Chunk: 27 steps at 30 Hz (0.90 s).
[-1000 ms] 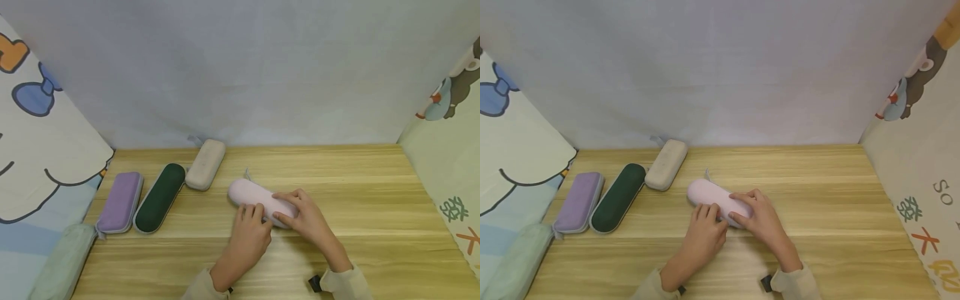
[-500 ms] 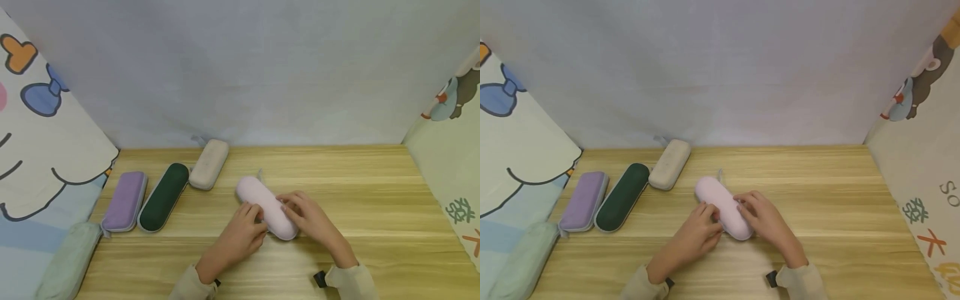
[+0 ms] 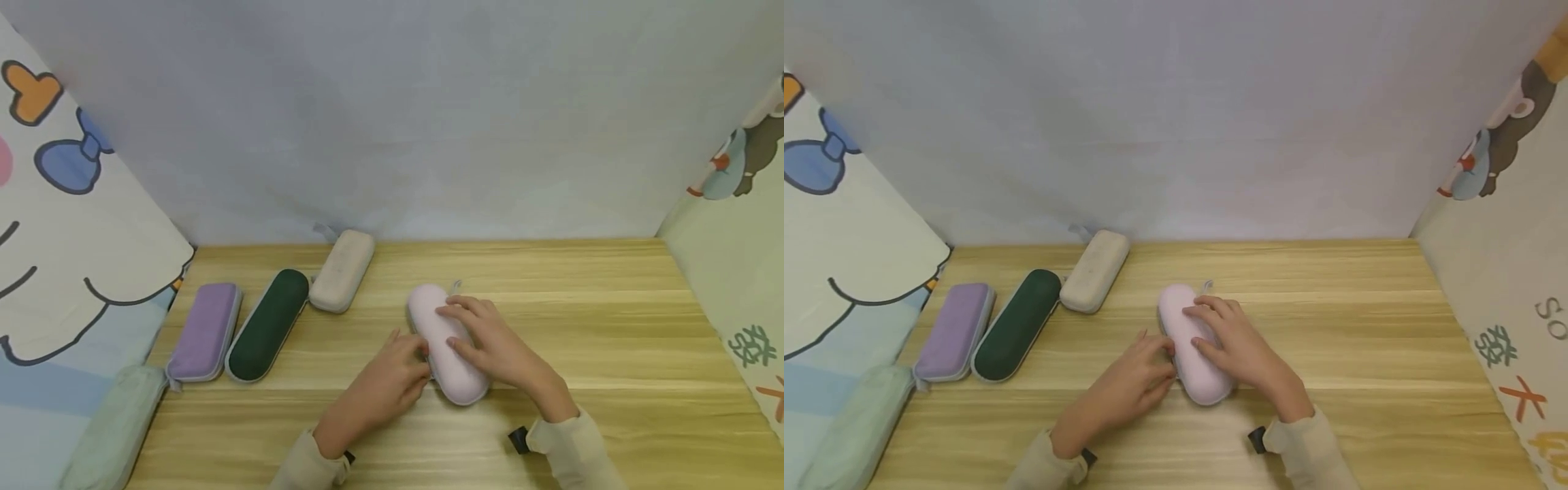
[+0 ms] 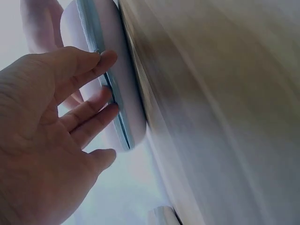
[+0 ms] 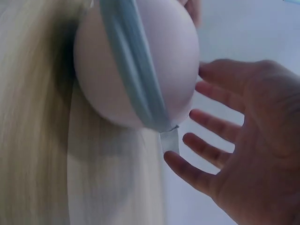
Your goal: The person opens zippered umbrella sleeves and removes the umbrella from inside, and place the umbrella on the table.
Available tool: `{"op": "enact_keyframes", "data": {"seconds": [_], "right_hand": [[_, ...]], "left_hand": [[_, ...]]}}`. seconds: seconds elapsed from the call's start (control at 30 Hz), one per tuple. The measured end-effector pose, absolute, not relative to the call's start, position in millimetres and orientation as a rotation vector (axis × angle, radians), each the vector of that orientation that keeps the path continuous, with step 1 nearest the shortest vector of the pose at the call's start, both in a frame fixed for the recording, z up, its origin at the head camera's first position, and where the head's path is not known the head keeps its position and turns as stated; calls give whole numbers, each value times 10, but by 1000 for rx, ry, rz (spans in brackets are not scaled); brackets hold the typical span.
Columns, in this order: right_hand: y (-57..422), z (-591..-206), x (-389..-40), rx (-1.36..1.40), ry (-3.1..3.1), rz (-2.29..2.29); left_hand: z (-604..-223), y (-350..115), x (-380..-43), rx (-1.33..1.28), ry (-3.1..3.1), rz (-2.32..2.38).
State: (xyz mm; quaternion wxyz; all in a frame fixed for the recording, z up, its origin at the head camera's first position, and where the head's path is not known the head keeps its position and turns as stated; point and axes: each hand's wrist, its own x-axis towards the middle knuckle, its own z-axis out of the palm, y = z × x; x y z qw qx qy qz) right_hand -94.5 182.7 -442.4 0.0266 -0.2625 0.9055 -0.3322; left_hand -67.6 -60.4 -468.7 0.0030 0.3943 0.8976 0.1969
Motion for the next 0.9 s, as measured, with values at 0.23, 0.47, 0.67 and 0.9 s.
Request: {"op": "enact_keyframes", "data": {"seconds": [0.23, 0.47, 0.67, 0.9], "right_hand": [[1861, -4405, -872, -1058, 2833, -884], [1801, -4324, -706, -1044, 2701, -879], [1814, -4299, -606, -1058, 2671, -829], [1832, -4339, -622, -973, 2656, -851]], "left_hand": [[-4701, -673, -681, 1168, 2778, 646], [-4684, -677, -731, 1207, 2809, 585], [-4635, -709, -808, 1224, 2845, 575], [-4608, -707, -809, 1152, 2838, 577]]}}
